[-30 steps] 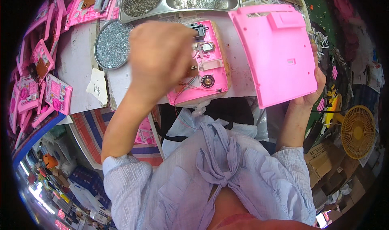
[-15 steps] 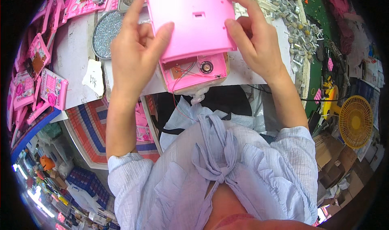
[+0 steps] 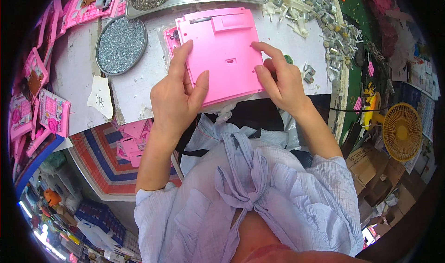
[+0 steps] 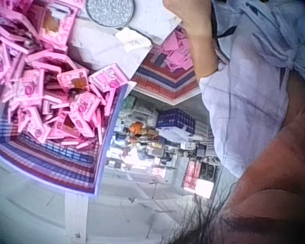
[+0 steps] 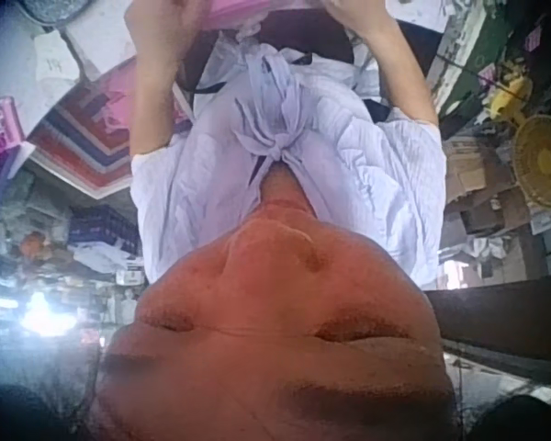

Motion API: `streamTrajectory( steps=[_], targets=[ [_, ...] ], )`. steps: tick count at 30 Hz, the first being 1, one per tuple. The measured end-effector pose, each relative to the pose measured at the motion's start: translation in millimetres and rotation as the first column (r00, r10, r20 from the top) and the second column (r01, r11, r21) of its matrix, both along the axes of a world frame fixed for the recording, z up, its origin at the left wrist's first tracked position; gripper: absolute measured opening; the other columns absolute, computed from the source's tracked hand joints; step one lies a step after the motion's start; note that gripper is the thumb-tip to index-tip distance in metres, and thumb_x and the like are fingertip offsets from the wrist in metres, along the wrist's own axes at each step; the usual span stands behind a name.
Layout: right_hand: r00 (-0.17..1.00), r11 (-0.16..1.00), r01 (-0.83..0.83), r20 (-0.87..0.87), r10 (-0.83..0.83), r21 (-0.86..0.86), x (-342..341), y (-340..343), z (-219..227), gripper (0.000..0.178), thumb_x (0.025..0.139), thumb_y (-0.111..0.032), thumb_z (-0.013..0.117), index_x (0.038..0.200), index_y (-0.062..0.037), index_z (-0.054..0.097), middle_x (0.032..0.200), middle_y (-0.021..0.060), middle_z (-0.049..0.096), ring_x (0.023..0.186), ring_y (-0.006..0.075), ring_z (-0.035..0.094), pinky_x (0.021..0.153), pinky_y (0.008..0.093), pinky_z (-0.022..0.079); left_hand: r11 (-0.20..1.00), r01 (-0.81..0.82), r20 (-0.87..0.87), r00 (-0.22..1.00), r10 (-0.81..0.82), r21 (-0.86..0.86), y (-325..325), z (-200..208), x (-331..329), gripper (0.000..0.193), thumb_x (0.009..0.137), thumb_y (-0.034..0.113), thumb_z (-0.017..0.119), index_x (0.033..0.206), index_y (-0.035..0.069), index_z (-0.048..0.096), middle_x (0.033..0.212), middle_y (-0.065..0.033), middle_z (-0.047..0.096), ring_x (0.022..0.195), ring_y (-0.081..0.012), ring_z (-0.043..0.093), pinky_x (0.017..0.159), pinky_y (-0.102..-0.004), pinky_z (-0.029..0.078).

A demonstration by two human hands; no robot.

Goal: Assembling internal components, wiring, and soldering for a pink plastic toy housing.

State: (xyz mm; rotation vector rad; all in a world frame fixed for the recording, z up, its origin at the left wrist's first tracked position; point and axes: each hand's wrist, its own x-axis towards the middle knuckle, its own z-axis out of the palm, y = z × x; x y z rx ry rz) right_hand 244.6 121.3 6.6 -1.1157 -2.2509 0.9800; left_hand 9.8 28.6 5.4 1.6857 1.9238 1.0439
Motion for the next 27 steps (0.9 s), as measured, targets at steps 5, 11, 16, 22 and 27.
streamTrajectory(
  steps=[5,11,16,22,27],
  targets=[
    [0.992,0.981,-0.116,-0.025,0.122,0.157,-10,12,-9,0.042,0.095,-0.011,0.062,0.136,-0.004,0.056,0.06,0.0089,0.058,0.05,0.0203,0.057,0.052,0.0324,0.044,0.997,-0.073,0.147,0.986,0.078,-0.039,-5,-1,-4,0.058,0.088,0.014,0.073,0.142,0.005,0.053,0.058,0.0002,0.046,0.048,-0.0101,0.046,0.049,-0.0267,0.04],
    [0.987,0.946,-0.159,0.059,0.149,0.283,-15,13,-11,0.041,0.094,-0.013,0.065,0.135,-0.0073,0.06,0.064,0.0118,0.062,0.054,0.0251,0.063,0.053,0.0368,0.049,0.996,-0.082,0.187,0.979,0.086,-0.033,-10,-8,-8,0.056,0.089,0.011,0.072,0.142,0.004,0.053,0.06,0.0016,0.043,0.05,-0.0077,0.04,0.049,-0.0246,0.035],
    [0.961,0.908,-0.225,0.232,0.148,0.353,-19,1,-3,0.044,0.094,-0.017,0.066,0.137,-0.0102,0.058,0.066,0.0111,0.064,0.056,0.0269,0.065,0.051,0.0386,0.05,0.99,-0.132,0.174,0.975,0.139,-0.053,-20,-6,-4,0.055,0.09,0.012,0.072,0.141,0.004,0.054,0.059,0.0012,0.042,0.051,-0.0079,0.041,0.049,-0.0252,0.036],
    [0.947,0.914,-0.249,0.279,0.16,0.322,-22,-2,-2,0.045,0.096,-0.019,0.065,0.139,-0.0099,0.055,0.065,0.01,0.064,0.055,0.0275,0.065,0.05,0.0403,0.049,0.963,-0.204,0.119,0.967,0.226,-0.175,-21,2,0,0.052,0.093,0.014,0.071,0.141,0.002,0.055,0.059,0.0012,0.04,0.053,-0.0078,0.042,0.052,-0.0256,0.037],
    [0.937,0.93,-0.262,0.3,0.18,0.258,-22,-1,-5,0.048,0.097,-0.022,0.064,0.142,-0.0124,0.053,0.068,0.0113,0.065,0.057,0.0316,0.065,0.051,0.0423,0.051,0.965,-0.195,0.273,0.932,0.237,-0.173,-29,-22,-1,0.055,0.096,0.013,0.069,0.146,0.0,0.051,0.062,0.005,0.037,0.057,-0.0051,0.038,0.054,-0.0236,0.035]
  ],
)
